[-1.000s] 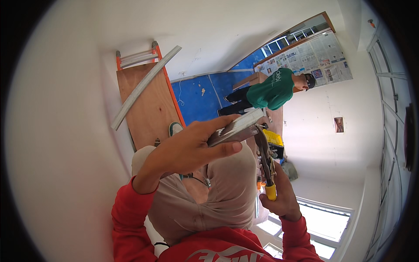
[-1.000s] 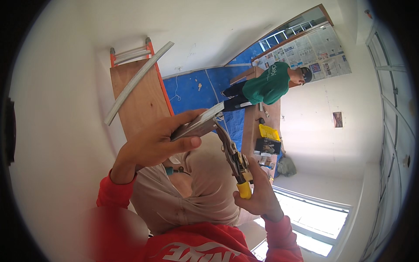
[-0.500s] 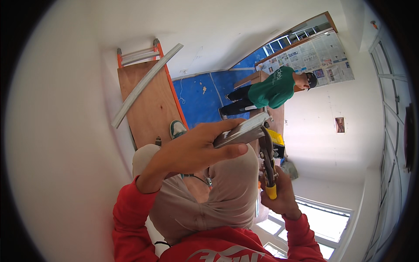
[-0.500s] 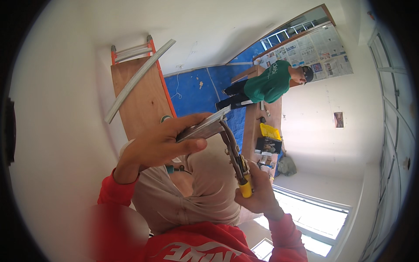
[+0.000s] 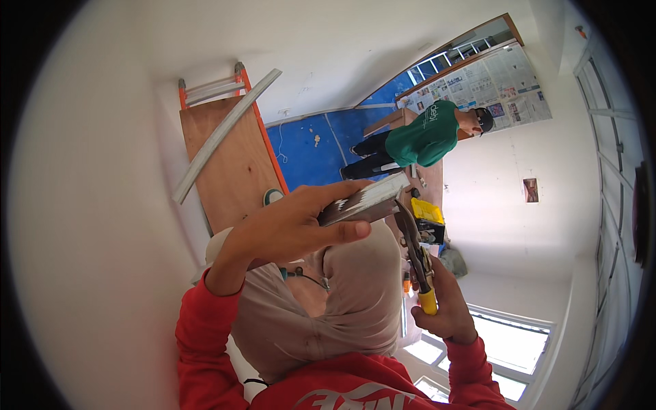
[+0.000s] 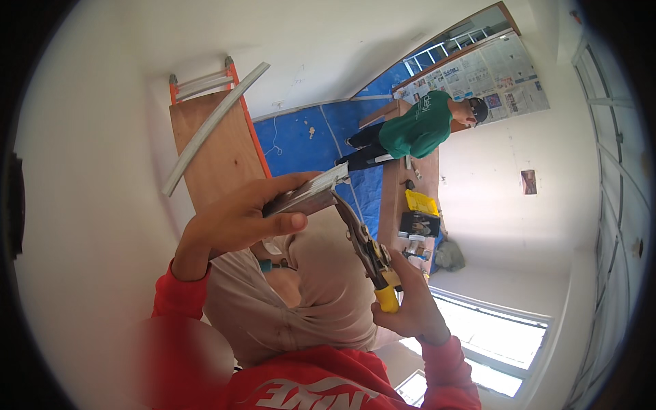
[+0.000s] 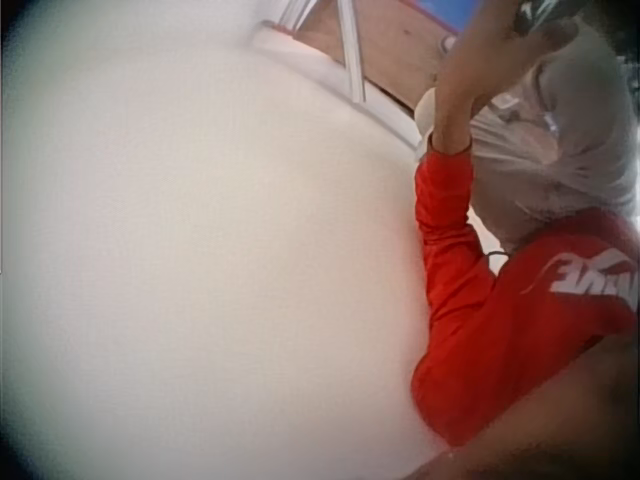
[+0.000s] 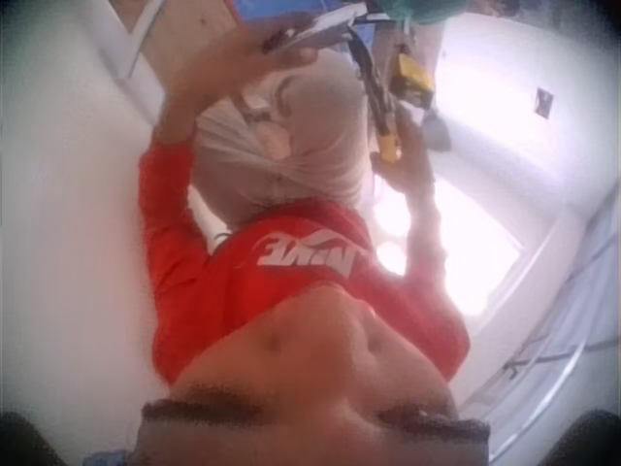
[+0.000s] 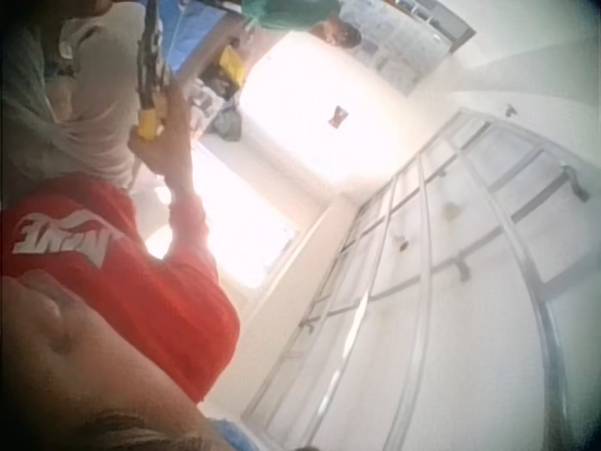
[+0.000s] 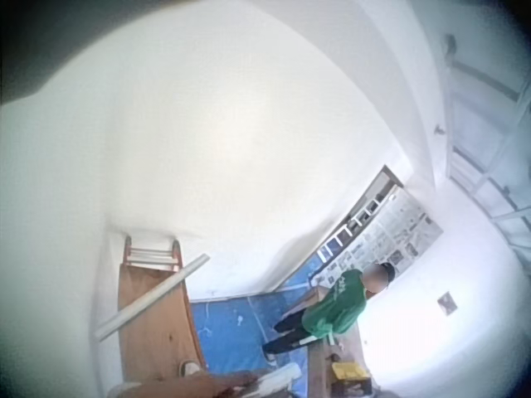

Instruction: The person cuts metal framing strips with tin snips, fits them into a ceiling grid, and secures them with a power drill. The person repeats this process for multiple sections along the ceiling.

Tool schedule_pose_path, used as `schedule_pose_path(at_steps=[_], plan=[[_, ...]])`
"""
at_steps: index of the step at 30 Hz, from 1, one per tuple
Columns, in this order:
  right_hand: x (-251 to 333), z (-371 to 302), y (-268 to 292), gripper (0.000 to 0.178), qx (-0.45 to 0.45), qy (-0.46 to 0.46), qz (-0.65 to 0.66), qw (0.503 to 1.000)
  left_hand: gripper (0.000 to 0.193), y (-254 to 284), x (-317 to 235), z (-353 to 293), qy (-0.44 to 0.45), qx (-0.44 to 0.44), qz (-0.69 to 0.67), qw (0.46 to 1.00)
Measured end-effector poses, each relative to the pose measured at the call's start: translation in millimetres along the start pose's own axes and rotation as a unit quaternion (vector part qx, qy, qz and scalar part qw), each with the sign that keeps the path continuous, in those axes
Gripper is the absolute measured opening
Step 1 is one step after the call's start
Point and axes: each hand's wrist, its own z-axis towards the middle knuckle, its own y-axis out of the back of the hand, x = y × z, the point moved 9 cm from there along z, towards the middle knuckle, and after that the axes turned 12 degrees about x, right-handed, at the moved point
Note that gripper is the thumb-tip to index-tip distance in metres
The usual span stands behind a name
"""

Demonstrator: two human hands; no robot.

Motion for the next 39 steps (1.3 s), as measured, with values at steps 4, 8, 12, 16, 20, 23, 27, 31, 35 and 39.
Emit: schedule_pose_path(at_steps=[4,8,12,16,20,23,27,31,35,39], plan=[[-6.5,-4.1,-3.3,0.092,0.024,-0.019,0.036,0.999,0.085,2.6,-2.5,-2.8,-0.011,0.011,-0.013,1.000],[-13.3,-6.7,-9.9,0.097,0.047,-0.040,0.071,0.996,0.083,4.6,0.8,-4.8,0.012,0.018,-0.032,0.999],[-7.1,-5.8,-11.2,0.100,0.027,0.003,0.078,0.997,0.084,5.7,-0.8,-4.4,0.008,0.011,-0.034,0.999],[-8.3,-2.6,-12.4,0.098,0.038,-0.009,0.073,0.997,0.083,3.5,-2.7,-3.6,-0.010,0.014,-0.044,0.999],[-6.8,0.6,-11.1,0.098,0.054,-0.011,0.048,0.997,0.082,1.7,0.5,-0.8,-0.013,0.019,-0.042,0.999],[-8.8,0.4,-11.7,0.098,0.058,-0.021,0.051,0.997,0.084,2.8,-0.4,0.5,-0.033,0.002,-0.021,0.999],[-5.9,0.4,-10.2,0.097,0.036,-0.005,0.037,0.999,0.085,1.8,-0.8,0.7,-0.046,-0.008,-0.033,0.998],[-2.0,-0.2,-7.6,0.096,0.026,-0.004,0.036,0.999,0.082,3.0,-3.0,0.9,-0.033,-0.006,-0.030,0.999],[7.0,-3.5,-0.8,0.091,-0.010,0.005,-0.010,1.000,0.074,3.5,-1.7,-3.4,0.029,-0.012,-0.030,0.999],[11.3,-6.4,3.8,0.089,-0.043,0.010,-0.055,0.997,0.070,3.7,-7.8,-5.1,0.039,-0.026,-0.019,0.999]])
